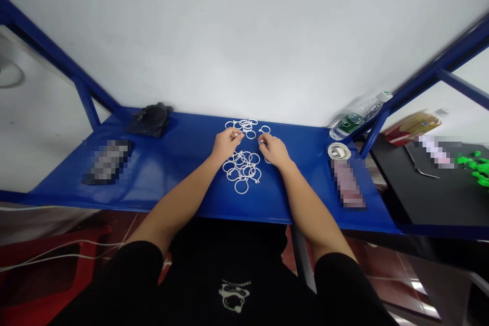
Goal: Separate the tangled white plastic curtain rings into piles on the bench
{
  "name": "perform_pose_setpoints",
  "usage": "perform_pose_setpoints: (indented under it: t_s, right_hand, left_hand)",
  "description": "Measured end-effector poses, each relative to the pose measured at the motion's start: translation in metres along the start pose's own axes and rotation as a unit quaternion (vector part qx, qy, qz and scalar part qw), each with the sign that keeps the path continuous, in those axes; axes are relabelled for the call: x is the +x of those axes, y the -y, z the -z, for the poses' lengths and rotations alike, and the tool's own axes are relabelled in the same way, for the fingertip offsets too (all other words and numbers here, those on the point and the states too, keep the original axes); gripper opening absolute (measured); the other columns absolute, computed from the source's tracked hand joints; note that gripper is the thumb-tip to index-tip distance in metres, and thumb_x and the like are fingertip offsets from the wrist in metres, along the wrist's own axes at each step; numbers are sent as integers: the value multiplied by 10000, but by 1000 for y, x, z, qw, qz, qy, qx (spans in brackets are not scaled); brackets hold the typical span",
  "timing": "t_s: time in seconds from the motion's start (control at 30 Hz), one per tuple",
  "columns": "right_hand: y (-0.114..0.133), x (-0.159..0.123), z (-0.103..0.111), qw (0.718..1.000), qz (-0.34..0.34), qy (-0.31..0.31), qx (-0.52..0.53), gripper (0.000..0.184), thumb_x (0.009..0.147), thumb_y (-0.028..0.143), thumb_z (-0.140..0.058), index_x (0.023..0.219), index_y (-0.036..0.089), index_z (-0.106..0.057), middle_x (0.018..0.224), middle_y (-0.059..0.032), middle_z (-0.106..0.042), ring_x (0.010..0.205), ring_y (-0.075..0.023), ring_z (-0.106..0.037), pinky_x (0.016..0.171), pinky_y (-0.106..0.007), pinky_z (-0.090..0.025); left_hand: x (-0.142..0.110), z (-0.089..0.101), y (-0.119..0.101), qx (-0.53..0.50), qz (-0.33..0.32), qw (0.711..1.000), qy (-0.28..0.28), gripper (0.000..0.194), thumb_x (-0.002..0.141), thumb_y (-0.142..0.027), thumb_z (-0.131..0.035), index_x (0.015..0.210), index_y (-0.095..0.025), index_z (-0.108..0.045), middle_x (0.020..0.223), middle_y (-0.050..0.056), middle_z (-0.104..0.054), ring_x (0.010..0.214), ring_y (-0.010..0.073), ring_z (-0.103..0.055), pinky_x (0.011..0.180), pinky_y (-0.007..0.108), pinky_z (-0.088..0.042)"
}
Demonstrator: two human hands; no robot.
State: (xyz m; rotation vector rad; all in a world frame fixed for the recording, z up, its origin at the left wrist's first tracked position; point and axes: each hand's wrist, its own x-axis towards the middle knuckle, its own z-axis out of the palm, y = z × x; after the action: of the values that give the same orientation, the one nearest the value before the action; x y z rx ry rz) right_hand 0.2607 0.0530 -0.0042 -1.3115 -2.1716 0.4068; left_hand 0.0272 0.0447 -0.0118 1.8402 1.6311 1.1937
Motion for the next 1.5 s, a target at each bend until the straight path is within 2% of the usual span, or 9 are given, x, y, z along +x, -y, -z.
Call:
perform_pose_setpoints:
  t_s: [0.13, 0.3, 0.4, 0.5, 0.6, 0.7, 1.0, 1.23, 1.5]
  right_hand:
    - [-3, 0, 1, 999, 2, -11, 34, 330, 915, 189, -549, 1181, 218, -742, 920, -44, -794, 799, -222, -720, 743, -317, -525]
    - [-10, 2, -3, 980, -46, -136, 136, 253, 911, 277, -581, 1066, 228, -775, 906, -40, -800, 754, -199, -707, 740, -326, -549]
    - [-13, 6, -3, 937, -115, -201, 260, 225, 918, 349, -587, 1024, 218, -736, 829, -21, -781, 603, -146, -625, 596, -273, -504]
    - [-18, 11, 0, 882, -167, -249, 363, 189, 865, 360, -621, 962, 211, -686, 807, -10, -771, 470, -96, -500, 456, -228, -398]
    - [-25, 15, 4, 841, -195, -290, 414, 185, 819, 345, -647, 945, 211, -665, 846, -17, -783, 429, -74, -459, 402, -214, -348]
    - [-32, 17, 7, 819, -217, -310, 431, 187, 811, 353, -652, 935, 213, -661, 843, -21, -784, 414, -71, -461, 382, -209, -346]
    - [-27, 18, 8, 810, -214, -325, 439, 136, 788, 325, -653, 836, 201, -682, 778, -17, -770, 411, -66, -454, 372, -196, -352]
    - [-22, 17, 8, 814, -201, -326, 437, 165, 763, 294, -636, 870, 194, -712, 802, -21, -771, 432, -65, -463, 393, -195, -361]
    - [-19, 17, 11, 824, -200, -320, 423, 177, 679, 245, -560, 754, 190, -711, 695, -2, -720, 417, -72, -462, 400, -204, -347]
  left_hand:
    - [1, -1, 2, -4, 1, 1000, -15, 164, 962, -370, -701, 947, -221, -769, 679, -26, -670, 659, 150, -637, 670, 266, -443]
    - [1, -1, -1, -14, -1, 1000, -24, 158, 969, -327, -697, 1054, -232, -791, 853, 7, -763, 707, 151, -668, 717, 268, -491]
    - [1, 0, -4, -5, -15, 1000, -24, 185, 974, -222, -661, 1108, -227, -789, 1008, 34, -789, 770, 156, -691, 781, 274, -527]
    - [0, 1, -7, 11, -36, 999, -25, 206, 968, -162, -646, 1107, -221, -786, 1084, 46, -782, 822, 162, -703, 837, 283, -543]
    - [-2, 2, -9, 12, -49, 998, -26, 211, 973, -149, -641, 1114, -220, -781, 1102, 48, -776, 851, 166, -711, 855, 287, -550]
    - [-3, 3, -9, 10, -52, 998, -23, 233, 969, -131, -634, 1128, -219, -779, 1114, 48, -771, 867, 166, -713, 858, 286, -554]
    - [-3, 2, -9, 0, -57, 998, -14, 277, 967, -125, -612, 1161, -223, -782, 1133, 45, -764, 853, 161, -709, 864, 292, -559]
    - [-3, 2, -8, 3, -58, 998, -6, 269, 968, -138, -619, 1159, -230, -784, 1130, 46, -761, 820, 152, -697, 872, 296, -559]
    - [-3, 3, -9, 4, -57, 998, 5, 268, 966, -143, -616, 1158, -228, -783, 1143, 45, -764, 782, 145, -679, 867, 303, -559]
